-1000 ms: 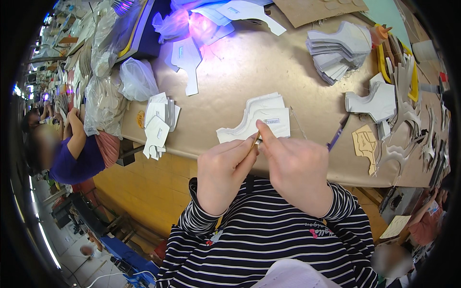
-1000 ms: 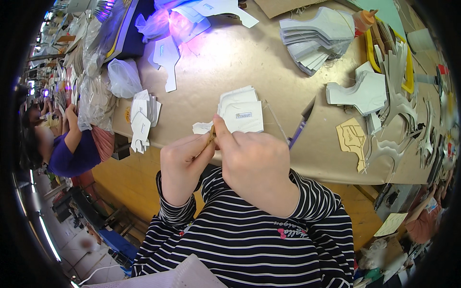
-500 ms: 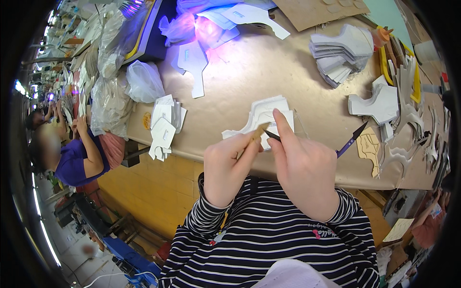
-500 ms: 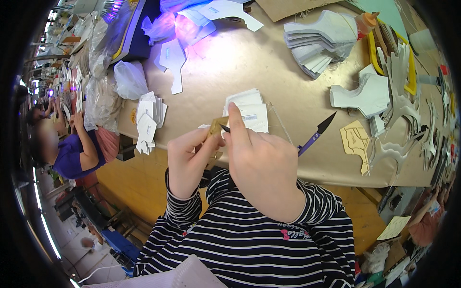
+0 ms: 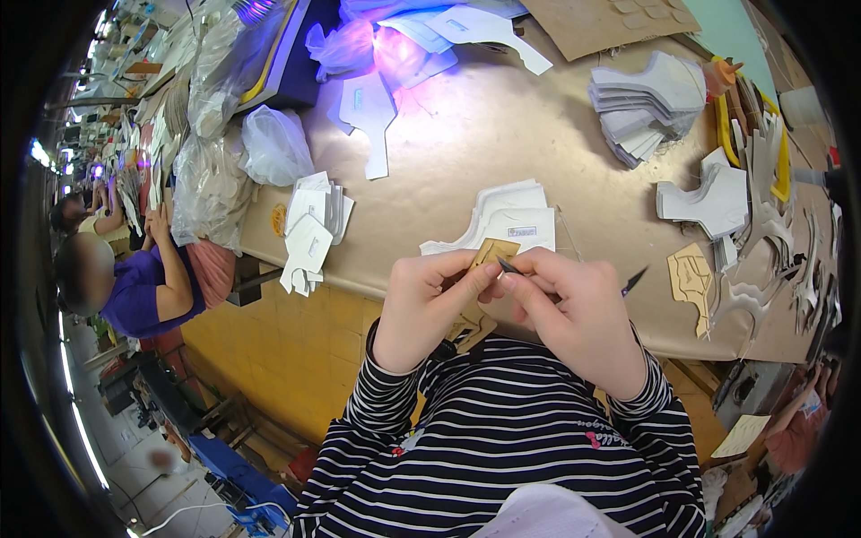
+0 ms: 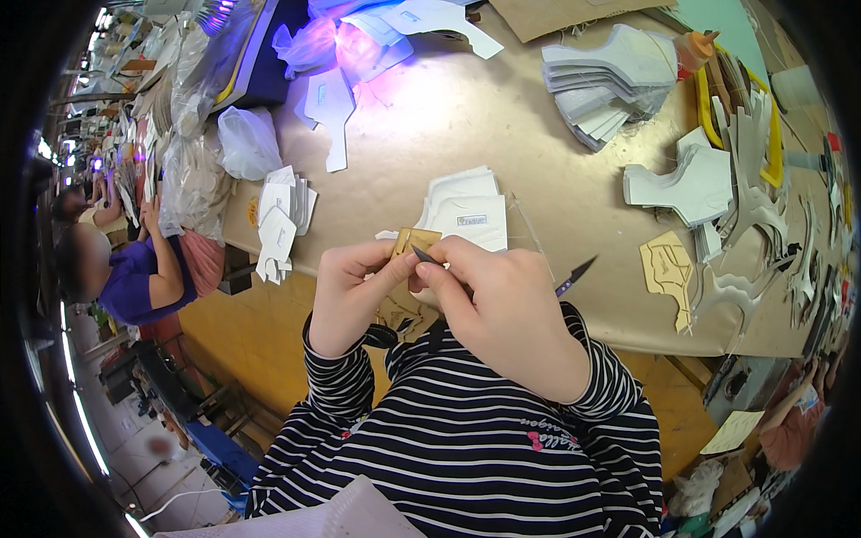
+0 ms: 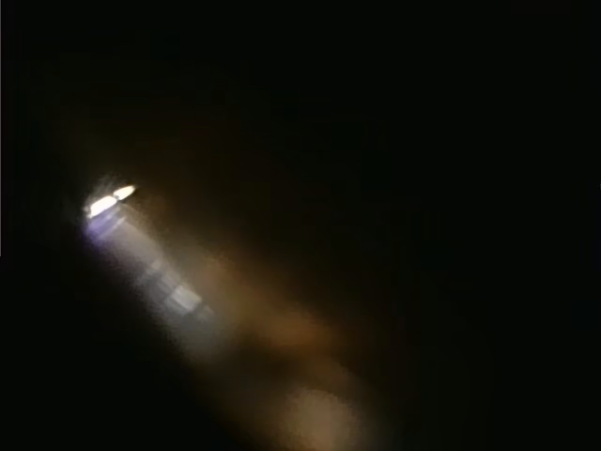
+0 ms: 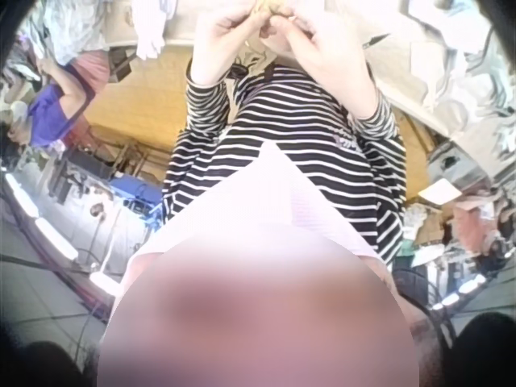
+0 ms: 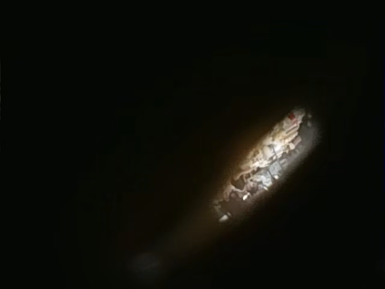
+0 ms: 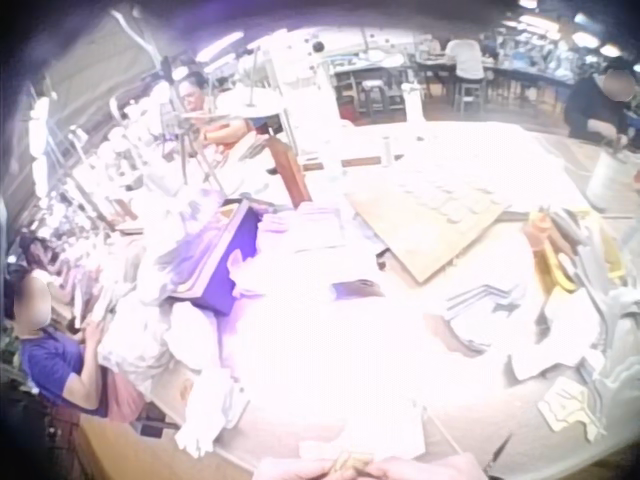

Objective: The person uses purple scissors to cut a brown cardboard template into a smaller shape. They repeatedly trim edges and remove small pieces, then peel off a green printed layer from the cardboard. The person continues cutting and peeling the template throughout the clip.

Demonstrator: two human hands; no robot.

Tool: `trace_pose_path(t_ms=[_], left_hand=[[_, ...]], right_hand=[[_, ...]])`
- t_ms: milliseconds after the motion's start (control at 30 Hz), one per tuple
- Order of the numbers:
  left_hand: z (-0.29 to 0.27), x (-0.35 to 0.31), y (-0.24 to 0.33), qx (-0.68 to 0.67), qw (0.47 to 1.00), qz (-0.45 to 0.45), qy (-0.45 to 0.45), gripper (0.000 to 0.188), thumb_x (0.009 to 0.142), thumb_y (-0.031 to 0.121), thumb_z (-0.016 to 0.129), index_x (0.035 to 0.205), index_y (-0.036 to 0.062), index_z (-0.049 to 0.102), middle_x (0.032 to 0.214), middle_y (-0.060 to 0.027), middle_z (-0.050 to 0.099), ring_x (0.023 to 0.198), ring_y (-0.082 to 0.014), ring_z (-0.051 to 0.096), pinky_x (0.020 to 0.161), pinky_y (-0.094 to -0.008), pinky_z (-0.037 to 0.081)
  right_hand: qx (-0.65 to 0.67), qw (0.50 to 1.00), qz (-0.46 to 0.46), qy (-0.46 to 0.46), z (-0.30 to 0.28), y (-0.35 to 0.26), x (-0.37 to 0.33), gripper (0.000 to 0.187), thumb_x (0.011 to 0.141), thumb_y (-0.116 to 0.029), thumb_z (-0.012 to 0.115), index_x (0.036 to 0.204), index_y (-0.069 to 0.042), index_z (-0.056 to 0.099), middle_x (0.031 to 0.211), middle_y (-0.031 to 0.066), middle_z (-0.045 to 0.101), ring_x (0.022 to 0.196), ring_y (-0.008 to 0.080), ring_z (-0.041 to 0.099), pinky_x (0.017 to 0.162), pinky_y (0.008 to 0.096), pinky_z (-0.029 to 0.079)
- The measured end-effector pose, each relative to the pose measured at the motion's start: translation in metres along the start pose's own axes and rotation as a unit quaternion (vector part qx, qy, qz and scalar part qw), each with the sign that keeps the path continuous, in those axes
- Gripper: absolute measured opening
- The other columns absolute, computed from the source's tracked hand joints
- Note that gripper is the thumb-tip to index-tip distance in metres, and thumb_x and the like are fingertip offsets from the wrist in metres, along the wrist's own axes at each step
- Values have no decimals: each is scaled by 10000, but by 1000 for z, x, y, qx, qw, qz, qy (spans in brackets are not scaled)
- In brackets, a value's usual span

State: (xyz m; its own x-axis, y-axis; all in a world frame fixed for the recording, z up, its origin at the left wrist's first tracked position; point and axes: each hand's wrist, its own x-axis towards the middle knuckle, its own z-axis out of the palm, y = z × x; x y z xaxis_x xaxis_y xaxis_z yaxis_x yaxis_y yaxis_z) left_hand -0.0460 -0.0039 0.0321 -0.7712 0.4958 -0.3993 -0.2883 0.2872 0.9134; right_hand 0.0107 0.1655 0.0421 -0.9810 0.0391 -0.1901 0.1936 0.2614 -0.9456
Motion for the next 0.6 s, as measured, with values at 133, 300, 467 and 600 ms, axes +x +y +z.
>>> trace_pose_path(t_ms=[133,300,467,600], left_hand=[[1,-2,-2,65,998,-3,25,142,904,53,613,919,-63,693,728,-35,665,670,-65,580,614,-205,454],[2,-5,-4,189,980,43,53,163,886,98,634,1012,27,711,718,-90,657,588,-136,596,541,-272,444],[8,-7,-5,291,941,145,94,212,844,79,651,1047,52,704,798,-108,688,610,-244,629,537,-307,471],[11,-6,-9,382,877,254,143,242,798,65,676,1038,49,704,798,-78,693,614,-217,639,535,-304,484]], right_hand=[[-58,998,14,-27,-1,1,1,117,885,-85,626,879,24,668,536,94,577,462,125,564,448,263,392],[-115,993,-18,-8,1,0,3,118,856,-103,645,841,11,669,527,130,540,424,204,529,439,305,370],[-150,988,-26,-11,1,-3,4,118,847,-114,646,814,-2,665,540,150,541,440,268,537,449,333,386],[-131,991,-26,-25,-1,-2,5,111,849,-104,639,810,-3,660,543,148,553,447,272,547,455,337,396]])
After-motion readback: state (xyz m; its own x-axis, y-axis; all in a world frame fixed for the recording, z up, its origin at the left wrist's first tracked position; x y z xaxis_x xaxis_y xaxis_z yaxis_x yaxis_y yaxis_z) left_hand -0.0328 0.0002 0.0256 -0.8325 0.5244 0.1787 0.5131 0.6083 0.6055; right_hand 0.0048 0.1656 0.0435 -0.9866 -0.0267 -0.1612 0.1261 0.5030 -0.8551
